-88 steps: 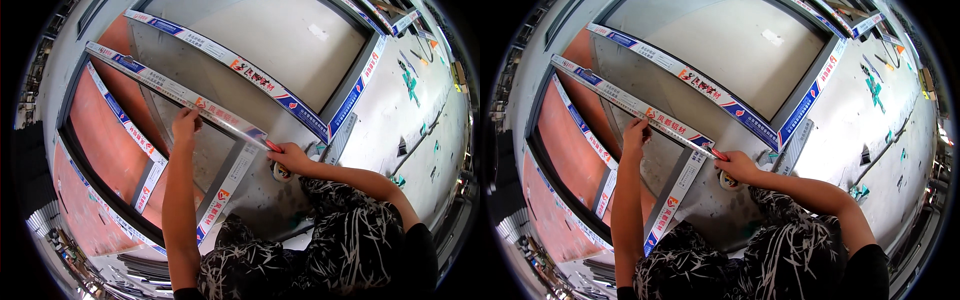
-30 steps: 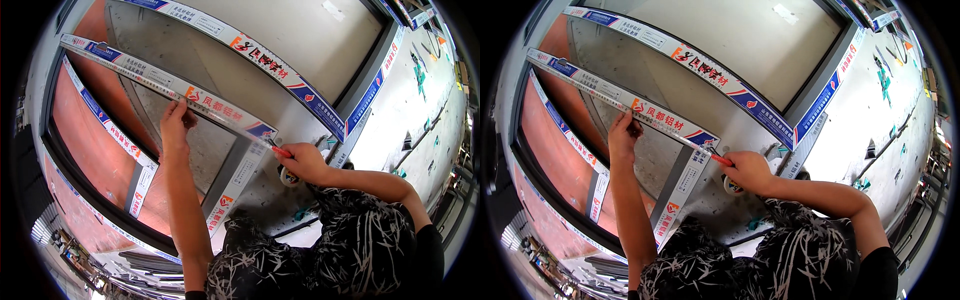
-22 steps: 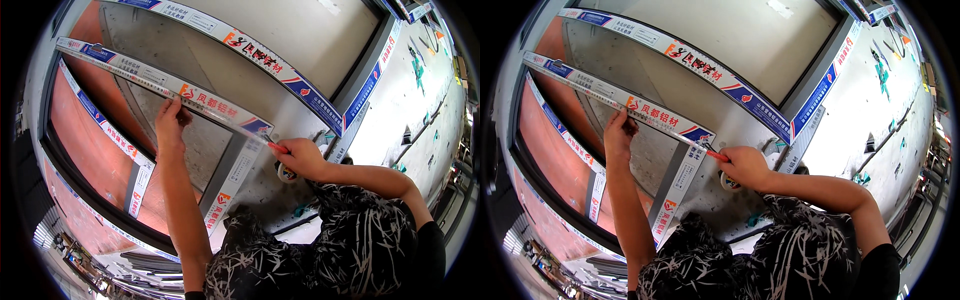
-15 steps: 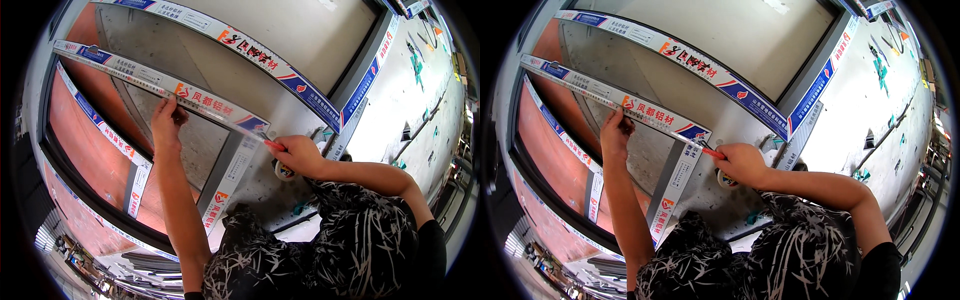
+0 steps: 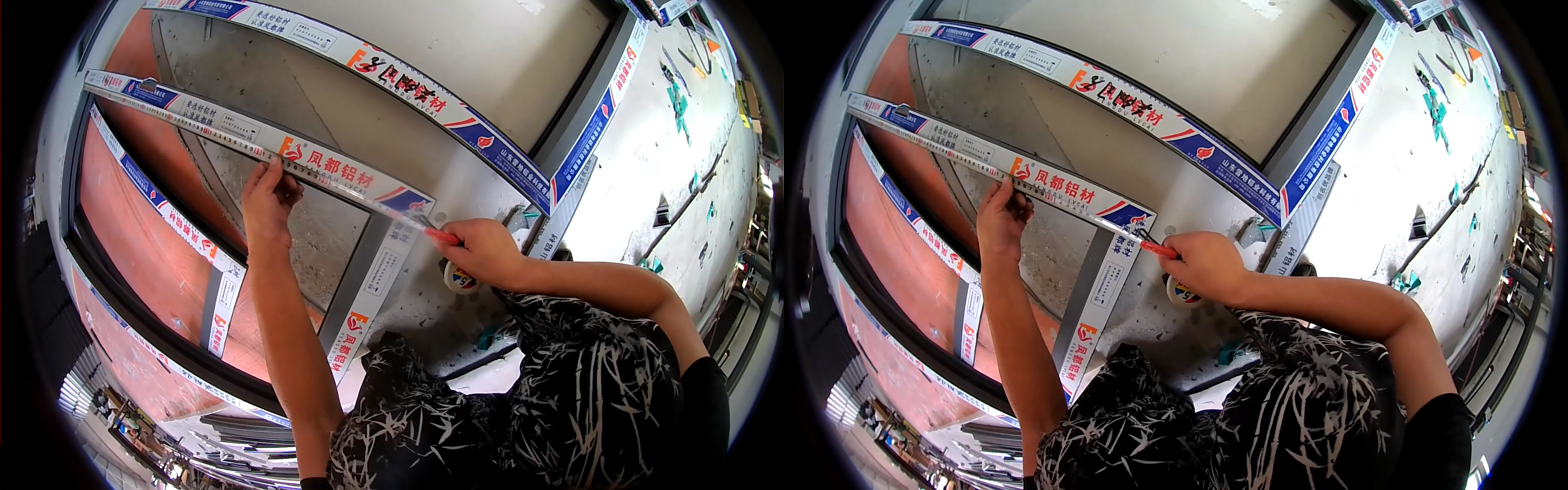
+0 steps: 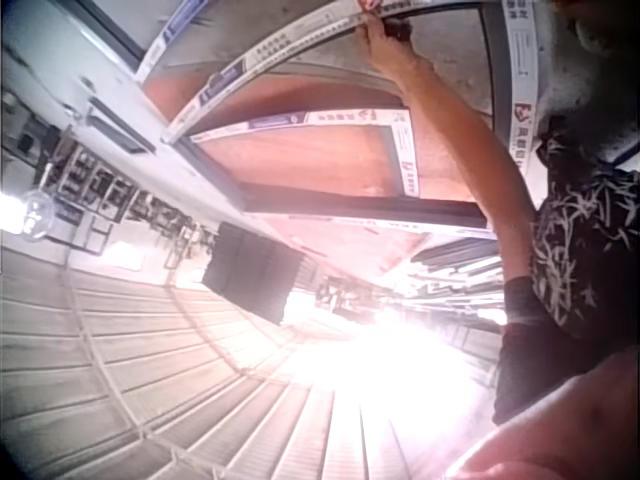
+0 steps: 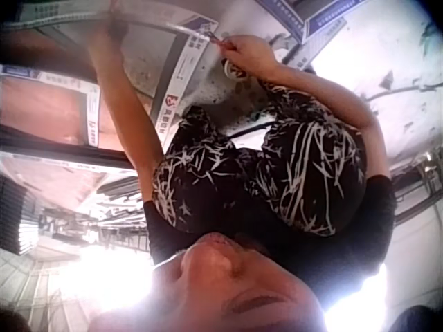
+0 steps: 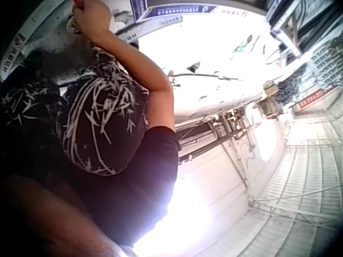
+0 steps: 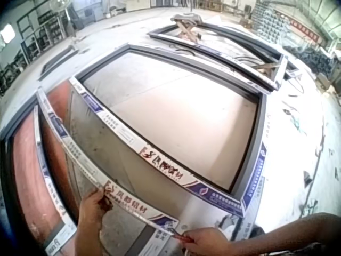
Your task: The person measures aluminum window frames with a tape measure and marks them using a pen and a metal ruler.
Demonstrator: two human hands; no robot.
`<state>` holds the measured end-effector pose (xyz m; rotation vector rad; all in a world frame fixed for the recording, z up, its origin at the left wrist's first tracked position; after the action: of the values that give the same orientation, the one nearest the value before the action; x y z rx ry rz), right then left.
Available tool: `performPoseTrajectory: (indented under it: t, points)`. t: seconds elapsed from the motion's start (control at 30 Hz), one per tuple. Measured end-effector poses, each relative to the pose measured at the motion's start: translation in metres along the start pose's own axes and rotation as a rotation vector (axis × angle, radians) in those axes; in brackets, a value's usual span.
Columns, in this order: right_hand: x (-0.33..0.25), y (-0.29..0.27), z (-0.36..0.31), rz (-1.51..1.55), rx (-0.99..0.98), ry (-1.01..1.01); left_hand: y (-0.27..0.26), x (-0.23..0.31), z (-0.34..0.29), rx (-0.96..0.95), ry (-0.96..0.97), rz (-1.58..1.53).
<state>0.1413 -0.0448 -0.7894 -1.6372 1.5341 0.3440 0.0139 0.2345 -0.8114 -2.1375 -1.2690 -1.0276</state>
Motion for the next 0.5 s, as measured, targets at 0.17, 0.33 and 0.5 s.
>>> performPoseTrajectory:
  t: [0.17, 0.33, 0.5]
  points:
    - [-0.003, -0.001, 0.000, -0.017, -0.011, 0.001, -0.002, -0.002, 0.002, -0.024, 0.016, -0.023]
    - [-0.002, 0.001, 0.001, -0.017, -0.007, 0.000, -0.001, -0.005, -0.001, 0.020, 0.026, -0.050]
    - [-0.003, 0.001, -0.001, -0.014, 0.016, -0.020, 0.009, -0.012, -0.014, -0.006, 0.037, -0.022]
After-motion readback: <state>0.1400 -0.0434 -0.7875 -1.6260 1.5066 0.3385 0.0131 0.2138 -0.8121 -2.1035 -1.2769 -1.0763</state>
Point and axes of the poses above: each hand's wrist, its own z-axis towards the middle knuckle, its own y-axis out of the palm, x = y × z, the point moved 8 cm from there along z, towards the middle knuckle, and after that the axes turned 4 degrees about z, right-handed, at the moved point
